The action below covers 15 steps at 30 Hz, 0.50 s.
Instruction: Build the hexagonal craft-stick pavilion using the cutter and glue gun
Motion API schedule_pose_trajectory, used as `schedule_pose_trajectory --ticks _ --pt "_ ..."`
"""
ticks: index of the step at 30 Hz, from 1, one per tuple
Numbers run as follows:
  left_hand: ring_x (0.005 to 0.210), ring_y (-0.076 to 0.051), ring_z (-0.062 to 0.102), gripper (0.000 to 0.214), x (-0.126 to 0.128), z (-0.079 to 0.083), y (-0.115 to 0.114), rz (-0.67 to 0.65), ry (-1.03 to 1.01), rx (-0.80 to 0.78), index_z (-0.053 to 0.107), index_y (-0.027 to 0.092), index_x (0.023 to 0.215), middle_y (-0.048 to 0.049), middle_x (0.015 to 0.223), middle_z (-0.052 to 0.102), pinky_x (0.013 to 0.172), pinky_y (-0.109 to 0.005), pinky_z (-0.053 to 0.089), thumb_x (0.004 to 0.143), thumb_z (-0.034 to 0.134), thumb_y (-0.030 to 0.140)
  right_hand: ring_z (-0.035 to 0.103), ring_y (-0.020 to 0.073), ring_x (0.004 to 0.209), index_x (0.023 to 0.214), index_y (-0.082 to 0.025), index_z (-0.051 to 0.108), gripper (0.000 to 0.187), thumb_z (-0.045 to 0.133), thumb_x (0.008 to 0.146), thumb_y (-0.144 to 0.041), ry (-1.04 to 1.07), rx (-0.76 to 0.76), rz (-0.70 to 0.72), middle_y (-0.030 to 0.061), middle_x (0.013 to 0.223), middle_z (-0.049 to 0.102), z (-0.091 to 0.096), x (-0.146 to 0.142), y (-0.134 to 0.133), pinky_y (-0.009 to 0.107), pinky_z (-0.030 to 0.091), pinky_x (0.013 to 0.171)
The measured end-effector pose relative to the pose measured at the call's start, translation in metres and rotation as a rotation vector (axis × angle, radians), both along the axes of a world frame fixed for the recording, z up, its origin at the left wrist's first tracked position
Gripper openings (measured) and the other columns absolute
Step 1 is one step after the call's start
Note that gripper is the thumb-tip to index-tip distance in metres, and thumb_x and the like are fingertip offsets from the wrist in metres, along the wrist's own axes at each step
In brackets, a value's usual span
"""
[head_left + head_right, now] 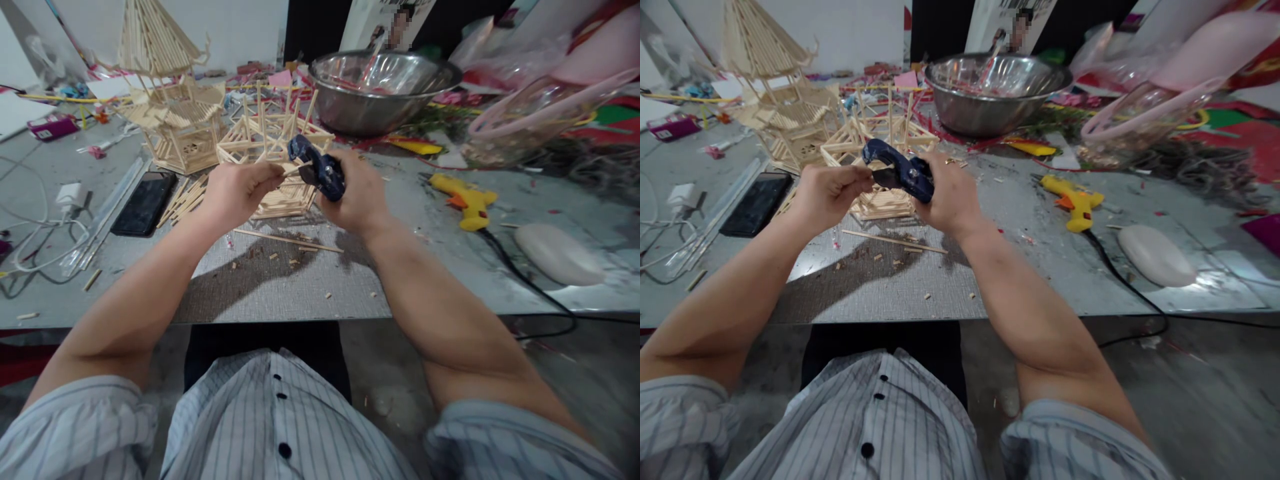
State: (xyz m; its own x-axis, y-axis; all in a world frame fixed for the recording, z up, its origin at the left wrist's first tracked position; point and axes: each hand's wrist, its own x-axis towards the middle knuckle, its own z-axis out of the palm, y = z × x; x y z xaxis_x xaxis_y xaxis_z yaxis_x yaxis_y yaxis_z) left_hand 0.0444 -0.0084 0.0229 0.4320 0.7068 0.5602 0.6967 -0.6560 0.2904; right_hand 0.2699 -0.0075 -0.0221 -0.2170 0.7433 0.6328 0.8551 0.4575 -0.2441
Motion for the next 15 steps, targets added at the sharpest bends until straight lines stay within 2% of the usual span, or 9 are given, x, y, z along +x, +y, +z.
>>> schedule_pose_trajectory --ticks 4,10,15 --pt "0.070 -0.013 0.066 0.026 0.0005 0.0017 -0.0026 0.022 0.038 -0.019 0.074 0.023 0.097 -0.0009 0.073 0.070 0.065 -0.023 0.045 0.094 0.053 0.038 0.062 0.0295 0.104 0.123 -0.020 0.051 0.047 0.055 0.077 -0.030 -0.006 0.037 0.013 0.0115 0.115 0.064 -0.0014 0.0012 0.0010 0.045 0.051 0.086" --pt "0.069 -0.013 0.064 0.026 0.0006 0.0030 -0.0042 0.028 0.068 0.003 0.074 0.022 0.100 -0.0016 0.074 0.071 0.063 -0.022 0.044 0.095 0.053 0.037 0.062 0.0299 0.105 0.120 -0.021 0.052 0.043 0.055 0.078 -0.030 0.007 0.014 0.014 0.0121 0.114 0.065 -0.0018 0.0007 0.0008 0.046 0.051 0.086" --pt "0.068 -0.012 0.064 0.027 0.0001 0.0036 -0.0042 0.010 0.056 -0.008 0.074 0.024 0.102 -0.0009 0.075 0.071 0.064 -0.021 0.044 0.096 0.051 0.038 0.062 0.0301 0.105 0.121 -0.018 0.052 0.048 0.054 0.075 -0.029 0.020 0.023 0.016 0.0121 0.115 0.065 -0.0008 -0.0016 -0.0002 0.046 0.051 0.087"
